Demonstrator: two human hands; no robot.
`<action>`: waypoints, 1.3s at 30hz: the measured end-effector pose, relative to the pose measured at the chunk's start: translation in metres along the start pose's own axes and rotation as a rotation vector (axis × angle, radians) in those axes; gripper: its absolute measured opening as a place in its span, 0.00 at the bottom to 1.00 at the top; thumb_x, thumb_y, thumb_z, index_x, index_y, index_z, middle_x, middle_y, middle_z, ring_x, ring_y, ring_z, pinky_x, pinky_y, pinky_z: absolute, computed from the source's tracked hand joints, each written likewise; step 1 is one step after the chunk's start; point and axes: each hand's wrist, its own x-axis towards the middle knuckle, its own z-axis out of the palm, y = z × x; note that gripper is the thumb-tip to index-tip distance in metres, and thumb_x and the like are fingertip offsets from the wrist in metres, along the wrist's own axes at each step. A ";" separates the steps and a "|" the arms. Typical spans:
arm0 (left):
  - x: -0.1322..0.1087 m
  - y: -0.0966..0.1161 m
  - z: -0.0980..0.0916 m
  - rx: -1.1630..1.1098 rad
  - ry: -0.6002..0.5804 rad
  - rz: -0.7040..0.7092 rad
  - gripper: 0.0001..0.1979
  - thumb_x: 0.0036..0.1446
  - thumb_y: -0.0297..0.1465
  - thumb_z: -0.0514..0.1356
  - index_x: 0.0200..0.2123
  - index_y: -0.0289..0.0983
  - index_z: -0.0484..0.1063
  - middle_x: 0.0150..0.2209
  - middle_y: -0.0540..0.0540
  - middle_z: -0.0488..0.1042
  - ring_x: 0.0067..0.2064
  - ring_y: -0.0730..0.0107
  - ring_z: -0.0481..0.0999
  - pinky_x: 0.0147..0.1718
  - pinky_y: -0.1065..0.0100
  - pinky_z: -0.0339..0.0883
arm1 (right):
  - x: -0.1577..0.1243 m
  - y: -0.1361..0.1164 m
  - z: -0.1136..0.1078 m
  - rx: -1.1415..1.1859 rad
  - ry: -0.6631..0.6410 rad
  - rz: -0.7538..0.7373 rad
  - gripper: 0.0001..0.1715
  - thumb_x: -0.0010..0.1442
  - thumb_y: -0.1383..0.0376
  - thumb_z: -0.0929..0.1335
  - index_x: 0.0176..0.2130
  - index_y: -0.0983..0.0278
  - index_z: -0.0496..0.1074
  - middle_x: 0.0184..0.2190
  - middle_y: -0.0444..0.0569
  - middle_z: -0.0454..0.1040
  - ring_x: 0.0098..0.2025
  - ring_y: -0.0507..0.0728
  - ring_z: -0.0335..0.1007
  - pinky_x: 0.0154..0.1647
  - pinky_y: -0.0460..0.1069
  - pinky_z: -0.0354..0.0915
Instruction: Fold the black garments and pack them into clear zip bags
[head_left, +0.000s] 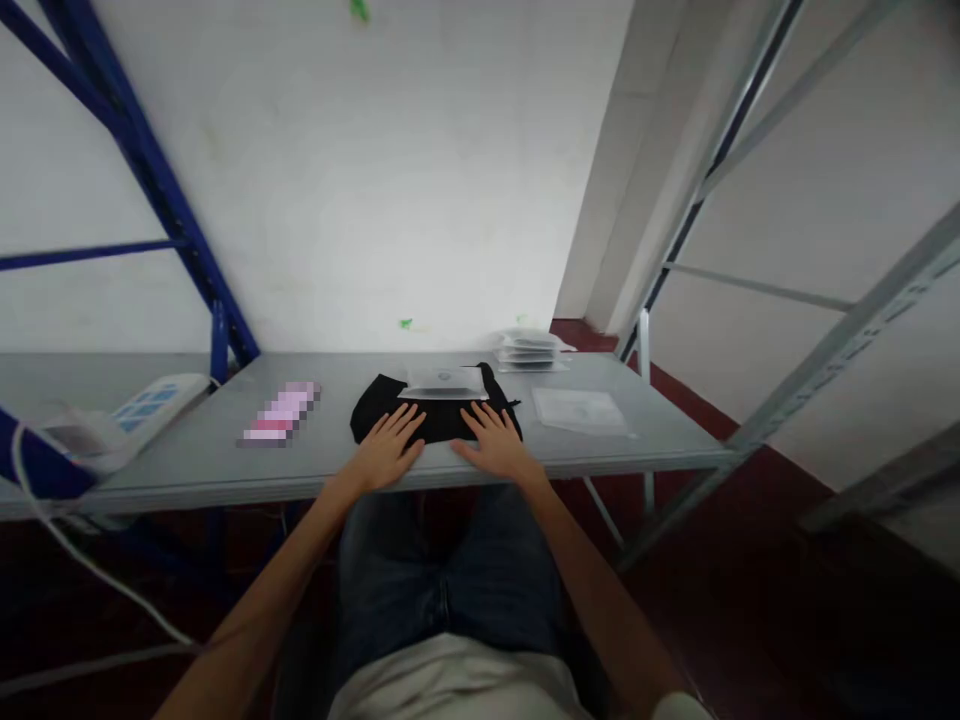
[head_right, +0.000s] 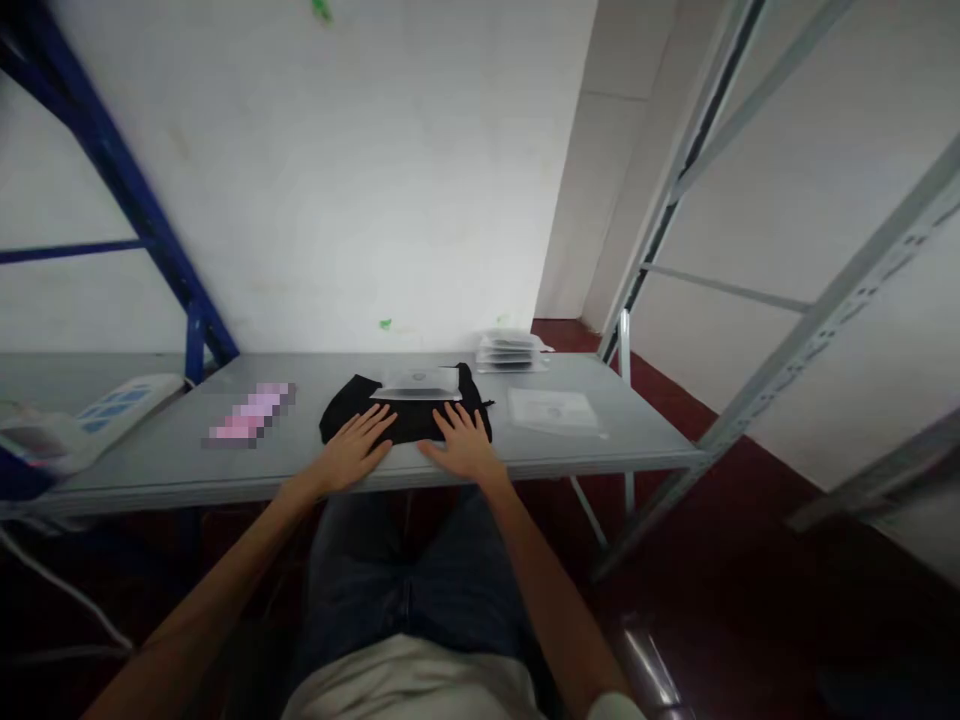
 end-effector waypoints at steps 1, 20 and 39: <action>0.000 0.000 0.000 0.000 0.000 0.001 0.33 0.73 0.48 0.43 0.74 0.40 0.56 0.75 0.42 0.55 0.77 0.57 0.49 0.73 0.47 0.46 | 0.000 0.000 0.000 0.001 -0.002 0.001 0.48 0.70 0.36 0.56 0.75 0.61 0.54 0.76 0.54 0.51 0.78 0.65 0.42 0.76 0.65 0.37; 0.001 -0.001 0.002 -0.004 -0.002 -0.003 0.33 0.73 0.47 0.43 0.73 0.39 0.57 0.74 0.41 0.57 0.76 0.55 0.53 0.73 0.46 0.48 | -0.001 -0.002 -0.002 -0.003 0.009 0.012 0.47 0.70 0.36 0.57 0.75 0.59 0.56 0.76 0.54 0.52 0.77 0.66 0.44 0.76 0.64 0.39; 0.001 0.000 0.001 0.002 -0.025 -0.016 0.33 0.73 0.47 0.42 0.74 0.39 0.56 0.75 0.43 0.56 0.76 0.57 0.51 0.74 0.48 0.45 | 0.001 -0.001 -0.002 -0.002 0.009 0.016 0.47 0.70 0.36 0.59 0.74 0.59 0.57 0.75 0.54 0.53 0.77 0.66 0.44 0.76 0.65 0.40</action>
